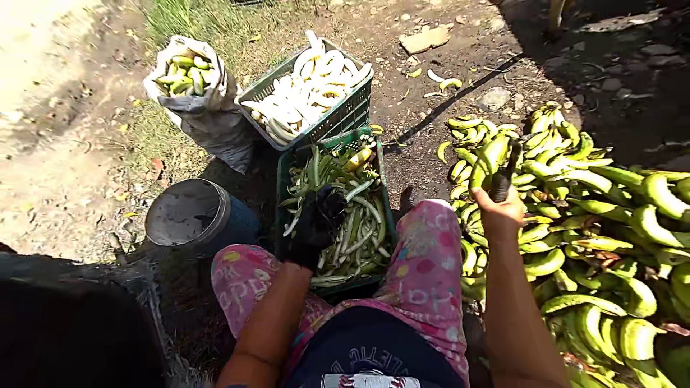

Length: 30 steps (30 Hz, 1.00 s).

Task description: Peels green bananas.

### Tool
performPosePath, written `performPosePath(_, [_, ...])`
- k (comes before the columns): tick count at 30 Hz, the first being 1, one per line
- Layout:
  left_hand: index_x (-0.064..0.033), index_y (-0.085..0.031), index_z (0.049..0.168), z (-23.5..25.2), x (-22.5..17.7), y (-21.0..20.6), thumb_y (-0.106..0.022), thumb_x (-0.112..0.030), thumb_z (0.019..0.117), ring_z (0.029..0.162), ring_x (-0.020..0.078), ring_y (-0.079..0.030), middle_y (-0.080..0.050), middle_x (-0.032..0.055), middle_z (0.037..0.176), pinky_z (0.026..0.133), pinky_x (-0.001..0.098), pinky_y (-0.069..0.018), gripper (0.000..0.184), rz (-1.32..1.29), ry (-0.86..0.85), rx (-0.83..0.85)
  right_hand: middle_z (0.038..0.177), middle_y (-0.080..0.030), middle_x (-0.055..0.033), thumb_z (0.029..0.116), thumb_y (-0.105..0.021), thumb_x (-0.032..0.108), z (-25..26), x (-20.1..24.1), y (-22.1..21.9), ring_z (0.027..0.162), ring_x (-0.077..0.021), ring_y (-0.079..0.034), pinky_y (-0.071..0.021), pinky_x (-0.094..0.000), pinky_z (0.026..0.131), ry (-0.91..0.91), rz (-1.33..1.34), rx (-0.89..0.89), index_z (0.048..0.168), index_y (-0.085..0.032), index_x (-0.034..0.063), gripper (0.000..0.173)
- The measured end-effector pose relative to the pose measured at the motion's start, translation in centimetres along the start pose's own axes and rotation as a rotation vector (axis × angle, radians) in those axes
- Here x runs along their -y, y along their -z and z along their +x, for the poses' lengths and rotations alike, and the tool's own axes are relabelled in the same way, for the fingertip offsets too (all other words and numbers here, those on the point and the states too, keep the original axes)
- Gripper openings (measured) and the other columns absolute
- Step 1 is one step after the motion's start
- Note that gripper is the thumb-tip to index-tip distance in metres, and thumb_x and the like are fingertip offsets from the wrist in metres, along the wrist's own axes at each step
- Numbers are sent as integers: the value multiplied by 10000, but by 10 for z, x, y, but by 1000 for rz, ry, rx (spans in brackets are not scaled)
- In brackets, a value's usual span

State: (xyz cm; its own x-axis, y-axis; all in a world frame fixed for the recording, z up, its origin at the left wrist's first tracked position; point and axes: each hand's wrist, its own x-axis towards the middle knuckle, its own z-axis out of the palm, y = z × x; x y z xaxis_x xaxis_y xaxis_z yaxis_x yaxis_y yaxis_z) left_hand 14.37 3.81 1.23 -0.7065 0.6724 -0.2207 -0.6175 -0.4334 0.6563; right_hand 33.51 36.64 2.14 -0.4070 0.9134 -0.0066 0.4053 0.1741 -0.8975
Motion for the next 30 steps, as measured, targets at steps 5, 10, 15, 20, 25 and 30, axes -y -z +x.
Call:
performPosePath(5, [-286, -402, 1545, -10, 3, -1, -484, -681, 967, 1258, 267, -605, -573, 70, 1449, 973, 467, -547, 705, 116, -153, 187, 1341, -619, -175, 894, -800, 207, -77, 91, -48, 1189, -333, -625, -533, -598, 961, 474, -71, 478, 1437, -586, 119, 591])
performPosePath(10, [-64, -498, 1430, -35, 7, 26, -571, -235, 1040, 970, 198, -668, -662, 136, 1177, 845, 412, -585, 432, 570, -223, -329, 1231, -650, -148, 1005, -602, 422, -147, 45, -113, 1030, -210, -651, -548, -430, 910, 192, 51, 818, 1401, -563, 65, 535])
performPosePath(15, [-138, -578, 1291, -42, -9, 60, -635, -284, 1000, 702, 121, -594, -634, 41, 915, 605, 323, -538, 331, 627, -380, -436, 827, -633, -71, 1112, -361, 439, -159, 49, -140, 698, -170, -641, -571, -380, 692, 54, -49, 1017, 1309, -552, 22, 499])
performPosePath(20, [-265, -546, 1410, -51, -23, 58, -772, -400, 886, 940, 85, -636, -663, -16, 1186, 762, 324, -565, 586, 816, -466, -367, 664, -573, -17, 1068, -347, 580, -163, 142, -130, 485, -132, -547, -504, -313, 448, 477, 325, 743, 1255, -556, 87, 567])
performPosePath(25, [-238, -579, 1309, -62, -32, 60, -764, -319, 890, 693, 65, -562, -635, -22, 942, 568, 265, -489, 465, 697, -529, -331, 776, -610, -106, 1077, -350, 578, -169, 41, -175, 641, -230, -602, -534, -448, 639, 132, -202, 1102, 1274, -588, 91, 577])
performPosePath(30, [-221, -569, 1329, -70, -46, 52, -506, -370, 1052, 860, 85, -634, -664, -7, 1075, 712, 301, -561, 321, 577, -422, -291, 860, -636, -92, 1076, -440, 516, -185, 1, -168, 700, -205, -619, -539, -420, 676, -76, -261, 1172, 1290, -586, 82, 505])
